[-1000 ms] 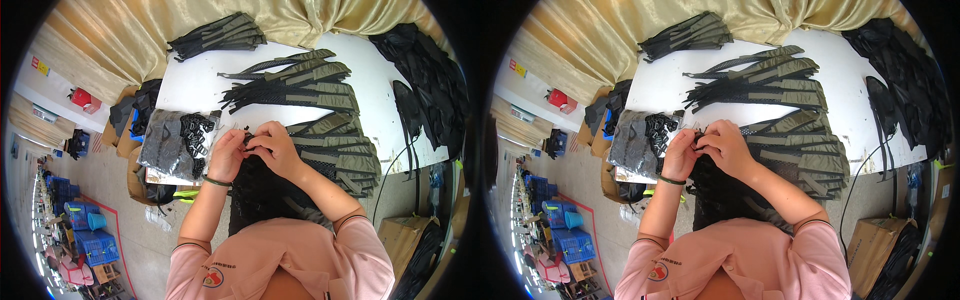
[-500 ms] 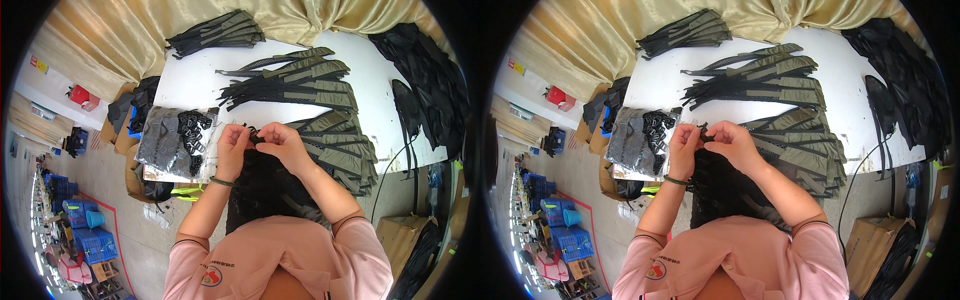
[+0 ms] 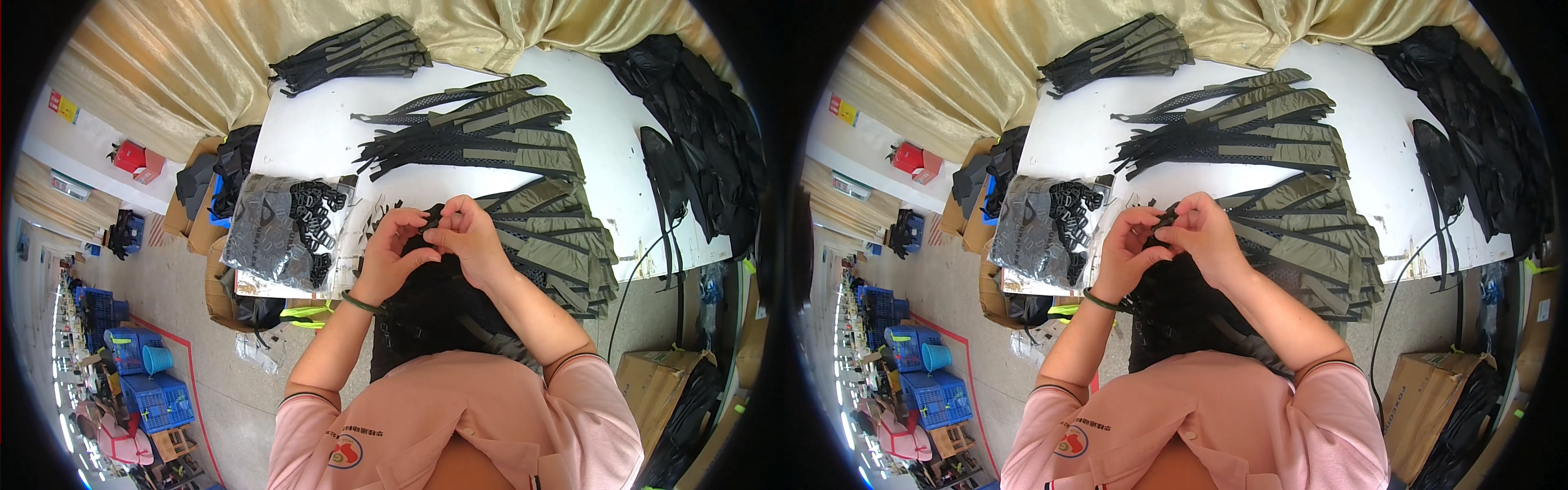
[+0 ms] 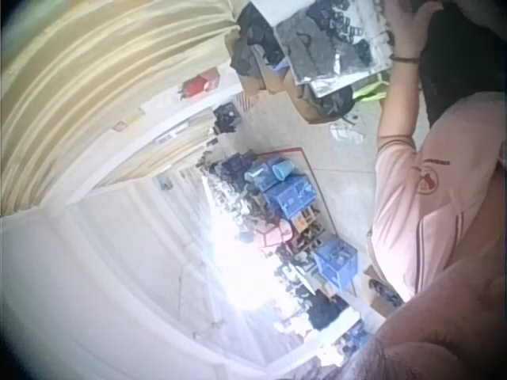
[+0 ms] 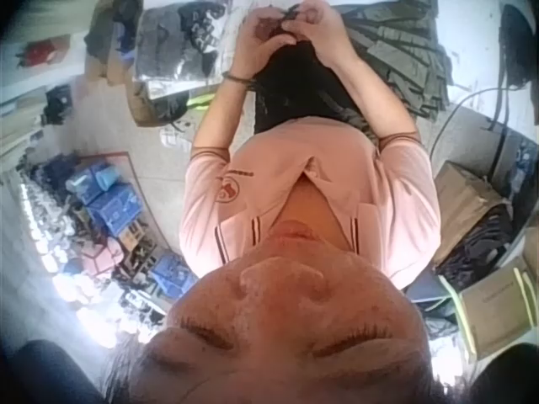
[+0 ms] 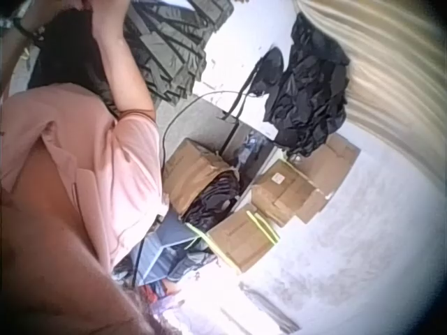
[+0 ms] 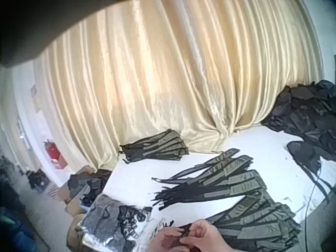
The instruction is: Assembling plastic buckles and adjustment clips onto mesh backpack or gear straps.
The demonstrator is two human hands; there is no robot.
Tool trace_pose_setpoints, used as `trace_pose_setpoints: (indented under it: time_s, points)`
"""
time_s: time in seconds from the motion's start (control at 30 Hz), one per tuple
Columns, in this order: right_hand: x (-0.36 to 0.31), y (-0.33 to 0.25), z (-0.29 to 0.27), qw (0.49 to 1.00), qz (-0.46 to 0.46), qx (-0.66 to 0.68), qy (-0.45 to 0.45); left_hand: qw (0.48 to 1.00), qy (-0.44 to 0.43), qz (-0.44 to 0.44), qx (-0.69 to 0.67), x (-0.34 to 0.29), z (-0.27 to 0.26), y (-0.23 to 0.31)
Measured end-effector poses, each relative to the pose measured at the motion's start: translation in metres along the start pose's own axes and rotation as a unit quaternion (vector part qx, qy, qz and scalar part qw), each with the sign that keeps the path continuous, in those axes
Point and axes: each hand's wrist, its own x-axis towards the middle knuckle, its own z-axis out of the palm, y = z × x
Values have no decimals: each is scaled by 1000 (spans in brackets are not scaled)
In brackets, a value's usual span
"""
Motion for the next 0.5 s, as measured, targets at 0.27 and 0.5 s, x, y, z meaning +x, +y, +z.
trace_pose_setpoints:
  time_s: [0.27,0.5]
  points:
    - [16,-5,-18,971,-43,-225,-71,975,-21,69,211,0,-14,-12]
    - [91,-5,-53,946,-62,-312,-62,975,-39,-218,3,-7,-39,-5]
